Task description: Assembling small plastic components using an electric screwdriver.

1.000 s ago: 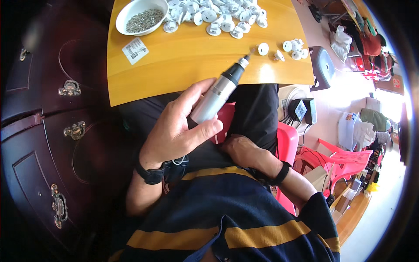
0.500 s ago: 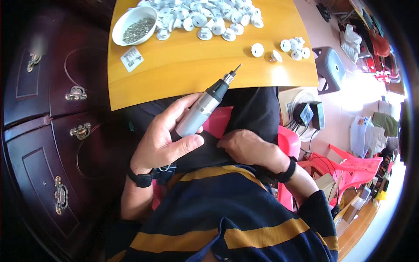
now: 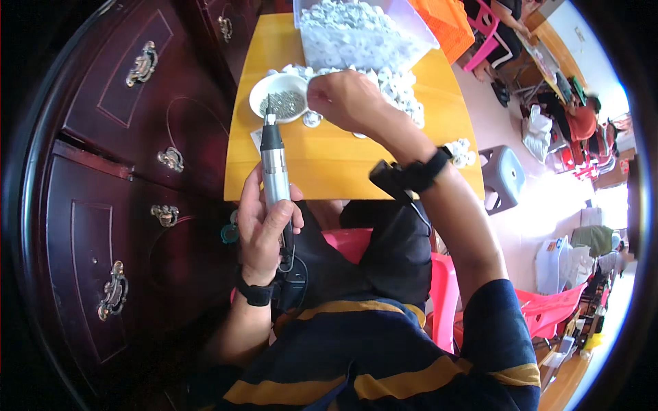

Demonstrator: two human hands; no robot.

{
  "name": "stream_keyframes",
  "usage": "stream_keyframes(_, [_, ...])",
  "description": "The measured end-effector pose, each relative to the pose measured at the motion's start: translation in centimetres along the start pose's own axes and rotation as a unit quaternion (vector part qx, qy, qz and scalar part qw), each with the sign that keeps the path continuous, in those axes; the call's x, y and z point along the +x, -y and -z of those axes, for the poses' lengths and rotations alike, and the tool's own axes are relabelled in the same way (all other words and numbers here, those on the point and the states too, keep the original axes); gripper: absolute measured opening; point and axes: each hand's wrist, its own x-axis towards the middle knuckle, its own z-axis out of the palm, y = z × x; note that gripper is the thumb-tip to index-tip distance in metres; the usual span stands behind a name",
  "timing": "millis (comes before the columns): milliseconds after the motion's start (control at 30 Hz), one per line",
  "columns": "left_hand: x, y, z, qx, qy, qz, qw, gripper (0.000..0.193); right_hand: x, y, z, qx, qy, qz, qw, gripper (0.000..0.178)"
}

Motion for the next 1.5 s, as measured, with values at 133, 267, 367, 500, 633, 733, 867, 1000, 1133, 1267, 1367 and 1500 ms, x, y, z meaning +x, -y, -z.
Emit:
stream_keyframes(133, [0.0, -0.1, 0.6, -0.027, -0.020, -0.032, 0.999, 0.068, 5.5, 2.5, -2.7, -0.108, 0.086, -0.061, 0.989, 0.019])
stream_keyframes(267, [0.0, -0.2, 0.1, 0.006, -0.031, -0.035, 0.999, 0.066, 7.3, 1.6, -5.1, -0.183, 0.119, 0.002, 0.976, 0.026])
stream_keyframes(367, [-0.1, 0.1, 0.3, -0.005, -0.028, -0.024, 0.999, 0.065, 7.7, 1.7, -5.9, -0.207, 0.146, 0.004, 0.967, 0.024])
stream_keyframes(500, [0.0, 0.1, 0.2, 0.013, -0.027, -0.009, 0.999, 0.068, 7.5, 1.6, -6.3, -0.217, 0.145, 0.031, 0.965, 0.022])
stream_keyframes(633, [0.1, 0.4, 0.3, -0.023, -0.015, -0.007, 1.000, 0.068, 7.7, 1.3, -6.0, -0.199, 0.147, 0.004, 0.969, 0.024])
stream_keyframes(733, [0.0, 0.3, 0.1, 0.011, -0.027, -0.007, 1.000, 0.068, 7.6, 1.7, -5.3, -0.147, 0.168, -0.032, 0.974, 0.029])
stream_keyframes(867, [-0.1, 0.2, -0.3, 0.005, -0.021, 0.005, 1.000, 0.070, 7.3, 1.0, -5.2, -0.125, 0.121, -0.032, 0.984, 0.029])
stream_keyframes(1000, [-0.4, 0.2, -0.2, 0.009, -0.018, 0.017, 1.000, 0.071, 5.4, -0.6, -3.6, 0.115, 0.032, -0.003, 0.993, 0.022])
stream_keyframes(1133, [-0.5, 0.4, -0.2, 0.014, 0.018, 0.008, 1.000, 0.074, -0.9, -1.2, -0.8, 0.423, 0.035, -0.083, 0.902, 0.017])
stream_keyframes(1267, [-0.7, 0.4, -0.7, 0.016, 0.112, 0.053, 0.992, 0.076, -7.9, -3.1, -0.1, 0.529, 0.025, -0.159, 0.833, 0.016])
stream_keyframes(1367, [-0.9, 0.8, -1.3, 0.058, 0.180, 0.076, 0.979, 0.084, -12.4, -4.4, -1.8, 0.612, -0.017, -0.196, 0.766, 0.017])
stream_keyframes(1500, [-1.1, 2.0, -1.9, 0.098, 0.234, 0.074, 0.965, 0.083, -15.5, -5.5, -3.7, 0.726, -0.070, -0.205, 0.653, 0.014])
